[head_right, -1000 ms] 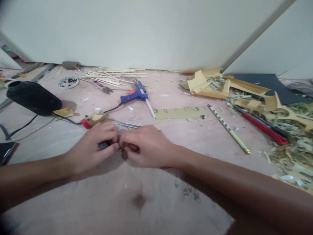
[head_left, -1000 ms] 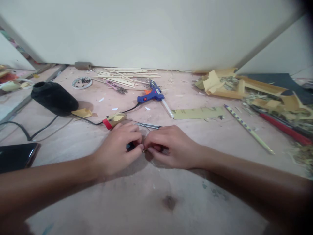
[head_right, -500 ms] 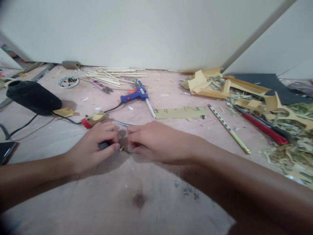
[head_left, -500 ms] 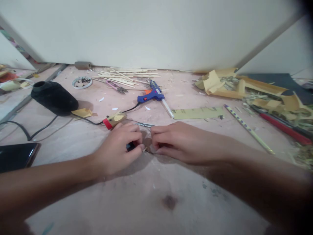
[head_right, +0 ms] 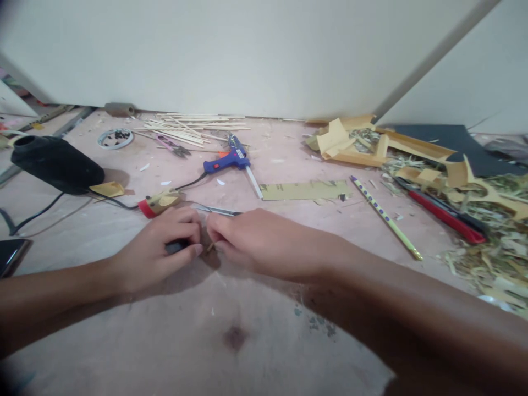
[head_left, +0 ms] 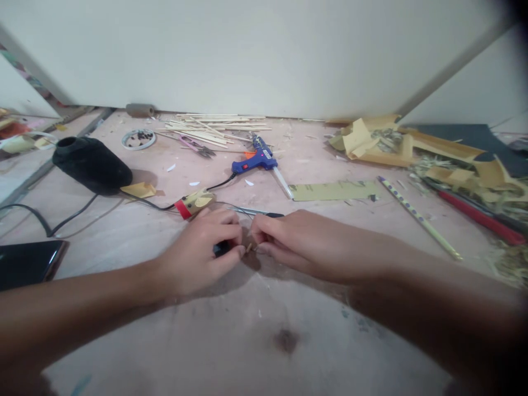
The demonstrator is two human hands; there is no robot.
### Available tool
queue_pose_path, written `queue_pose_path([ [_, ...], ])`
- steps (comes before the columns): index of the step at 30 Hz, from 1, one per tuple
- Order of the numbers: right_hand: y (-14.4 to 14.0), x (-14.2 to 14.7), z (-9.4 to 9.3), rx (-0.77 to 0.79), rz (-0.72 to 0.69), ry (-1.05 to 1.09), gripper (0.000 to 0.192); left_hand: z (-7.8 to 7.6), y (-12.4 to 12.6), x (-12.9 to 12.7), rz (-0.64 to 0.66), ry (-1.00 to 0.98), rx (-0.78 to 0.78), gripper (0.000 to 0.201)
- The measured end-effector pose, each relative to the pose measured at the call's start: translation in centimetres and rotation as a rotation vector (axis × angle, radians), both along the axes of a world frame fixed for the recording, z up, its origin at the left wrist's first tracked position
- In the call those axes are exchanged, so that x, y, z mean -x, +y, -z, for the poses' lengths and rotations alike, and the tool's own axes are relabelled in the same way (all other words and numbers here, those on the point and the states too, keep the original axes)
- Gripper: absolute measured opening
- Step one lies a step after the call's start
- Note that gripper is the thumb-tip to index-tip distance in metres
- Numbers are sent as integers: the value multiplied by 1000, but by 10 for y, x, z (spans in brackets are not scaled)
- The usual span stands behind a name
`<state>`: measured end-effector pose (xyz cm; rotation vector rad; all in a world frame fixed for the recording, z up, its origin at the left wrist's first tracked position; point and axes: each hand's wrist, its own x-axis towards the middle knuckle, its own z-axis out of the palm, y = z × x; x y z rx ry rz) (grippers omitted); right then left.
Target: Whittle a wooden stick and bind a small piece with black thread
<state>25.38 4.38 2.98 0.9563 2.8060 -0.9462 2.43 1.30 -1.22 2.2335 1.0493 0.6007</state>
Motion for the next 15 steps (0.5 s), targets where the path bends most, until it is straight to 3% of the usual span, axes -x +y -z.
queue_pose_path([
  [8,2,3,15,-51,-32,102,9,-1,-1,-2,-9,-5,20,19],
  [15,3,3,14,-24,-38,170,15,-1,0,-2,0,-35,33,19],
])
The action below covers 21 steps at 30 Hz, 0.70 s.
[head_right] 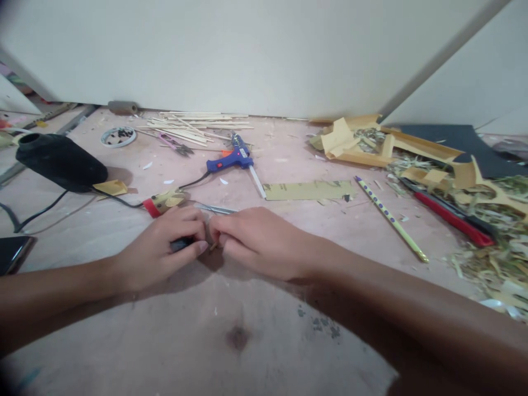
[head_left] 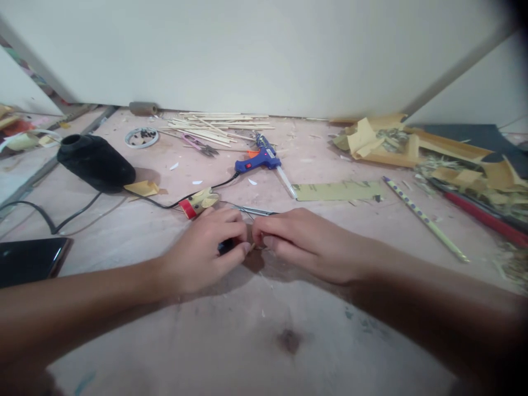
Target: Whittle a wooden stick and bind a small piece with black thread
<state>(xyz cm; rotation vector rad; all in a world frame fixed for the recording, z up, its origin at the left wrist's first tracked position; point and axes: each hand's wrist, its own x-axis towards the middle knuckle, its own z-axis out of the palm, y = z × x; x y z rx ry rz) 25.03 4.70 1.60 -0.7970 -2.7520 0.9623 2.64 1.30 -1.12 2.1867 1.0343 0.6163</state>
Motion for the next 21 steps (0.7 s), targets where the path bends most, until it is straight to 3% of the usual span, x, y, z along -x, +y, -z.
queue_pose_path([
  [6,-3,3,12,-80,40,100,2,1,1,0,15,18,-17,22],
  [14,-5,6,26,-562,-11,32,19,1,2,0,2,47,-21,31],
  [17,-6,6,28,-615,-24,30,23,1,2,2,12,38,1,31],
  [21,-6,5,33,-589,-13,93,20,-1,-1,3,22,19,4,16],
])
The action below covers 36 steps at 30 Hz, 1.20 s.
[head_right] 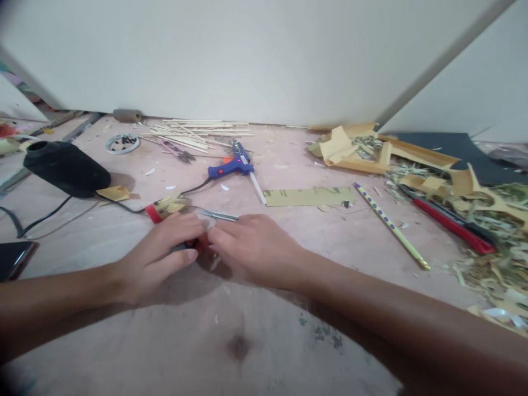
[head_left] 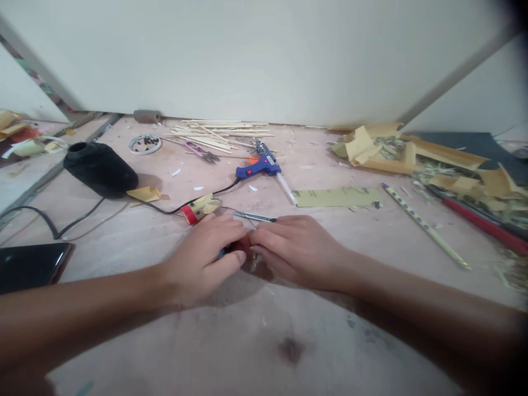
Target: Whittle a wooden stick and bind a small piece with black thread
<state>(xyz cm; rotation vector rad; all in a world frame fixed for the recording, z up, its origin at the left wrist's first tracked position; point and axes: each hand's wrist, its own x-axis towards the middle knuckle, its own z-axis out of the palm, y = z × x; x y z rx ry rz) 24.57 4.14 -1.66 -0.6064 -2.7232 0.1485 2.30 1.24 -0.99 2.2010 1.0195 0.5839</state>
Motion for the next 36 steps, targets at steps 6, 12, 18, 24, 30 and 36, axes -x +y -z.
queue_pose_path([
  [6,4,0,3,223,30,149,9,1,-2,-9,-179,66,16,8],
  [12,6,-2,4,338,16,236,10,0,0,-13,-211,-28,171,8],
  [18,7,-3,4,394,27,237,12,-1,1,-15,-215,-38,176,11],
  [24,6,-4,3,420,21,225,14,2,-3,-17,-269,-68,188,15],
  [30,6,-3,4,441,29,206,15,1,-3,-18,-278,-86,169,17],
  [36,7,-2,7,432,22,219,14,-1,-2,-17,-259,-95,177,18],
])
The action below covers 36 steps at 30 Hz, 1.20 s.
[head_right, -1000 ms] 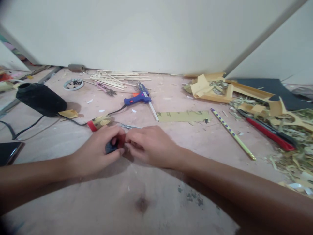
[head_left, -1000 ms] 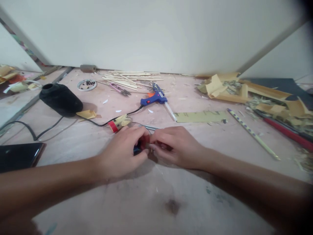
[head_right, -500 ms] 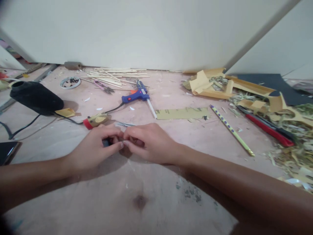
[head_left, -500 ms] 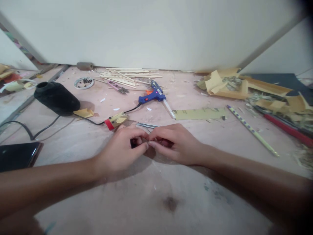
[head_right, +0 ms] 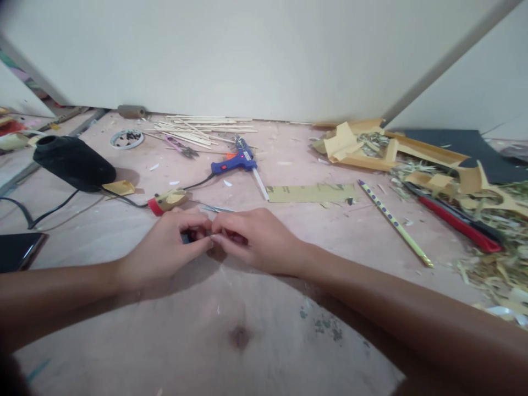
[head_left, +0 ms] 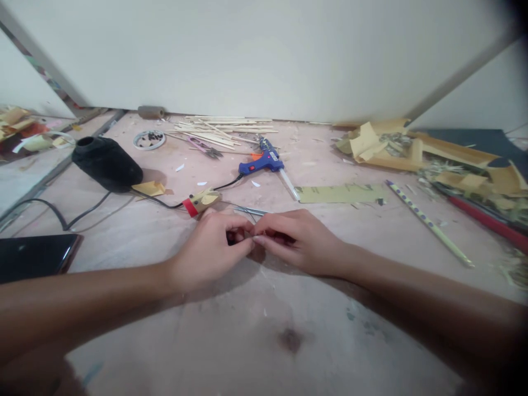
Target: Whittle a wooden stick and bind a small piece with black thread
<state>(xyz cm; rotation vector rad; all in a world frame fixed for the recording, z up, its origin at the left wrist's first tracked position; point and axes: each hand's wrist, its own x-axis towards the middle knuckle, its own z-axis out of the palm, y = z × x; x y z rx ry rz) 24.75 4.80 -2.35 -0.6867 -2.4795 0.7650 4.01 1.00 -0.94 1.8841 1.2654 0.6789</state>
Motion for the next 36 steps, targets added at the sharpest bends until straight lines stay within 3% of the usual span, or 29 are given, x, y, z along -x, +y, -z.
queue_pose_path([
  [8,4,-5,-13,47,-24,-93,14,2,-1,0,13,30,-35,19],
  [13,8,-10,-31,128,-105,-239,17,2,-1,0,6,110,-76,15],
  [16,7,-11,-36,88,-111,-344,17,3,-2,1,16,129,-85,14],
  [24,3,-9,-34,-79,-104,-438,8,5,-2,1,22,144,-112,14],
  [36,5,-6,-31,-17,-65,-346,8,7,1,4,0,120,-140,13],
])
